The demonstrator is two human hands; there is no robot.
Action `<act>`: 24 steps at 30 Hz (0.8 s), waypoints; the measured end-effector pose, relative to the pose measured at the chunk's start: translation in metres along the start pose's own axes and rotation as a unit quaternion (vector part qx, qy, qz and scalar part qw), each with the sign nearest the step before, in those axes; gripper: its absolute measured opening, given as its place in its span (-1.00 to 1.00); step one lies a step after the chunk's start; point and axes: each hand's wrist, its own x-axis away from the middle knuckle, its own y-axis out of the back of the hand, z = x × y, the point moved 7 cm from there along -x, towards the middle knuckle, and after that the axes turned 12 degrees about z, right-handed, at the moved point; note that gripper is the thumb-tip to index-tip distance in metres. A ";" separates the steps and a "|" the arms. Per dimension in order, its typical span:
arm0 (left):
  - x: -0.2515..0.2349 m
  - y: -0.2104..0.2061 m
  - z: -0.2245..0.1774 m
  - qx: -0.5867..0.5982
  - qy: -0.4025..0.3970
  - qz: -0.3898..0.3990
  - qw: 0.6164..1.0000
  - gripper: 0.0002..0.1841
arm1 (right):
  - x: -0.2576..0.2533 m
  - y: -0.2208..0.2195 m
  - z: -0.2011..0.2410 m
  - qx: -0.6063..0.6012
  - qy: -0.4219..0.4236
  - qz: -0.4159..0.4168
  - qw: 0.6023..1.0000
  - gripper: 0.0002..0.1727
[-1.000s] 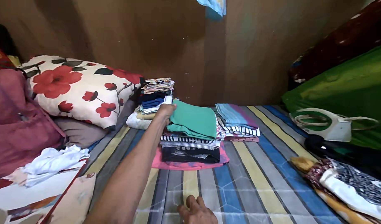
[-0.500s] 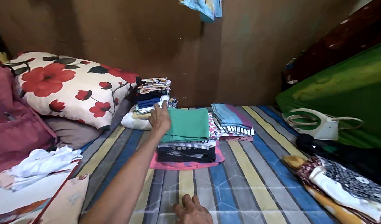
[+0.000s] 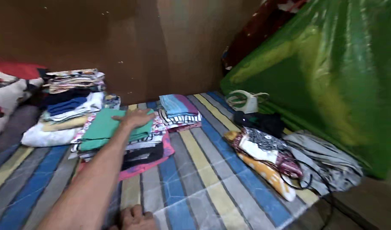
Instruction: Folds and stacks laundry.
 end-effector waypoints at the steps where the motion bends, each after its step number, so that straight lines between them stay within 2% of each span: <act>1: 0.000 0.002 0.003 0.005 -0.015 0.002 1.000 -0.27 | -0.001 0.000 0.001 -0.006 -0.001 0.007 1.000 -0.67; 3: 0.001 0.006 0.007 0.015 -0.049 -0.008 0.999 -0.26 | -0.003 -0.002 0.002 -0.014 0.002 0.008 1.000 -0.68; 5: 0.012 0.017 0.010 0.049 -0.095 -0.065 0.992 -0.28 | -0.004 -0.002 0.002 -0.019 0.007 0.009 1.000 -0.70; 8: 0.067 0.038 0.006 0.074 -0.149 -0.175 0.970 -0.38 | -0.003 0.003 0.003 -0.026 -0.001 0.008 1.000 -0.71; 10: 0.111 0.032 0.010 0.067 -0.166 -0.191 0.965 -0.47 | 0.002 0.007 0.003 -0.011 -0.018 0.036 0.999 -0.66; 12: 0.164 0.007 0.020 0.070 -0.147 -0.120 0.979 -0.52 | 0.005 0.008 0.000 0.010 -0.036 0.041 0.998 -0.59; 14: 0.222 -0.025 0.033 0.057 -0.131 -0.028 0.989 -0.55 | 0.006 0.010 -0.004 0.038 -0.029 -0.026 0.999 -0.59; 16: 0.278 -0.056 0.047 0.073 -0.116 0.067 0.988 -0.53 | 0.005 0.010 -0.010 0.073 -0.017 -0.084 0.994 -0.47; 18: 0.328 -0.077 0.062 0.105 -0.101 0.104 0.984 -0.50 | 0.002 0.002 -0.017 0.103 0.001 -0.092 0.990 -0.33; 20: 0.374 -0.086 0.085 0.133 -0.093 0.063 0.985 -0.52 | 0.001 -0.009 -0.024 0.115 -0.002 -0.039 0.993 -0.27; 22: 0.415 -0.089 0.115 0.163 -0.070 -0.017 0.984 -0.55 | 0.000 -0.015 -0.028 0.118 -0.018 0.009 0.993 -0.26; 24: 0.449 -0.091 0.148 0.173 -0.018 -0.113 0.978 -0.59 | -0.002 -0.017 -0.031 0.124 -0.011 0.009 0.992 -0.26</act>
